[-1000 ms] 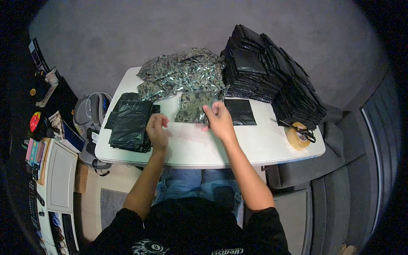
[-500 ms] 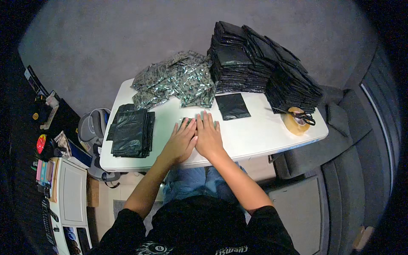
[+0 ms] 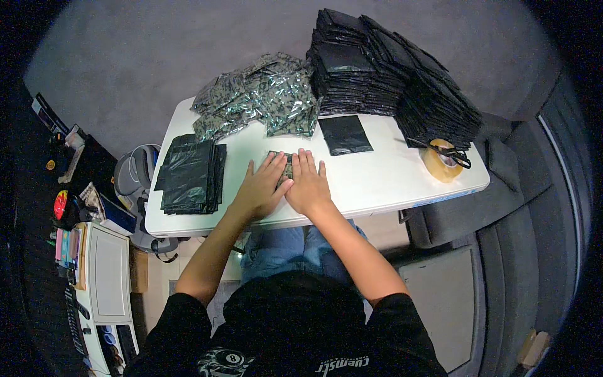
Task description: The recorder is placing small items into black plastic mailing bags and sealing them using clear tape and scissors.
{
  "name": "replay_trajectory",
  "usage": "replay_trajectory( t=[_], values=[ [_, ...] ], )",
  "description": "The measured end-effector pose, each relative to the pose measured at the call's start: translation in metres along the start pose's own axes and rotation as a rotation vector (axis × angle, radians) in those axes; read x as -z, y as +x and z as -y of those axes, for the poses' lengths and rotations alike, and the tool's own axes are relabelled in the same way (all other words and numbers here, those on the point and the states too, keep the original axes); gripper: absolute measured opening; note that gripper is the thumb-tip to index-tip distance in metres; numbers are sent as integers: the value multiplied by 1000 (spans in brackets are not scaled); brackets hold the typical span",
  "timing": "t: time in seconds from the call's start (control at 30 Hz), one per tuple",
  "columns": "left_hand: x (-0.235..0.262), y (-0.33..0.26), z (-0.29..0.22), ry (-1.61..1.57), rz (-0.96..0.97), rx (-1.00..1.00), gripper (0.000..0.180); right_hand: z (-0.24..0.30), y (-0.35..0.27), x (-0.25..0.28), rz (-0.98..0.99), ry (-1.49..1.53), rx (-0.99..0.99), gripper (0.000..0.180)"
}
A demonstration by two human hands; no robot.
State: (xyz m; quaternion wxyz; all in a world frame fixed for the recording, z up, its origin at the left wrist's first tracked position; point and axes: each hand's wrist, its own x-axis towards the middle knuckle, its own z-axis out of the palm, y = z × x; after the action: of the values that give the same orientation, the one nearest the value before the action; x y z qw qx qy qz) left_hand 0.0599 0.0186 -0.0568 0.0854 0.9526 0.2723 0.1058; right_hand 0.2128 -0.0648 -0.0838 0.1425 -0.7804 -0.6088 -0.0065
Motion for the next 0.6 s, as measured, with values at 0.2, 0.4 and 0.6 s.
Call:
replay_trajectory(
  t=[0.2, 0.4, 0.6],
  values=[
    [0, 0, 6, -13, -4, 15, 73, -2, -2, 2, 18, -15, -4, 78],
    [1, -10, 12, -3, -26, 80, 74, 0, -5, 6, 19, 20, -17, 82],
    [19, -25, 17, -195, -34, 169, 73, 1, -9, 10, 45, 36, 22, 84]
  ],
)
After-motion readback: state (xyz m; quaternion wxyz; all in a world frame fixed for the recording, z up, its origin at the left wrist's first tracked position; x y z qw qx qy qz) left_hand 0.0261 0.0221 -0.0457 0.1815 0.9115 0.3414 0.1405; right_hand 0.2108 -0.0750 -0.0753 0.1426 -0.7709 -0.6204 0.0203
